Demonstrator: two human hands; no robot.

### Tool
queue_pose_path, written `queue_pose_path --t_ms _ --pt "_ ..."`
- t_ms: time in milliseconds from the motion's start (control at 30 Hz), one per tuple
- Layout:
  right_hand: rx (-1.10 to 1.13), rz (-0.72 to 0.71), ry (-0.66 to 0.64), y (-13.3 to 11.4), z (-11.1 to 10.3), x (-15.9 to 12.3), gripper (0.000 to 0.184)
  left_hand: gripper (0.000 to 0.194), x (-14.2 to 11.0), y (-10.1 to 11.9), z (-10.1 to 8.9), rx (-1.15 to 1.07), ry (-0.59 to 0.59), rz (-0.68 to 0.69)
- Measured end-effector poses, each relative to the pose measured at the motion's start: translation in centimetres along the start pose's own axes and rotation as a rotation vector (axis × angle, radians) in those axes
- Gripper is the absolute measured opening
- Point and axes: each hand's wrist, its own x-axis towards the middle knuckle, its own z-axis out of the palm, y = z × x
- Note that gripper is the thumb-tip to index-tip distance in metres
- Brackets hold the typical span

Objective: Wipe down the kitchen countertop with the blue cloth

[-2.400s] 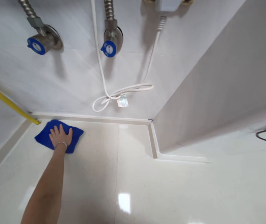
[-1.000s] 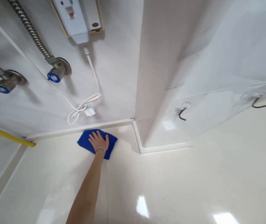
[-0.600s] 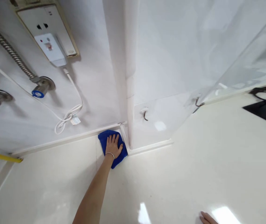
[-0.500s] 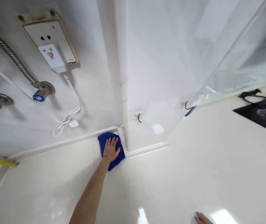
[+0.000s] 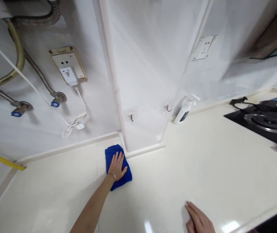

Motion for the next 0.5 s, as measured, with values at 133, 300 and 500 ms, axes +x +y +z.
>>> queue_pose_path --t_ms 133,300,500 --pt "0.028 0.055 -0.003 -0.7 0.2 0.0 0.045 0.077 -3.0 2.7 0.4 0.022 0.013 -0.013" --pt "0.036 0.082 0.029 -1.0 0.4 0.3 0.043 0.078 -5.9 7.9 2.2 -0.025 0.09 -0.136" --pt "0.052 0.101 0.035 -1.1 0.4 0.5 0.044 0.081 -7.3 16.5 4.0 -0.094 0.083 -0.345"
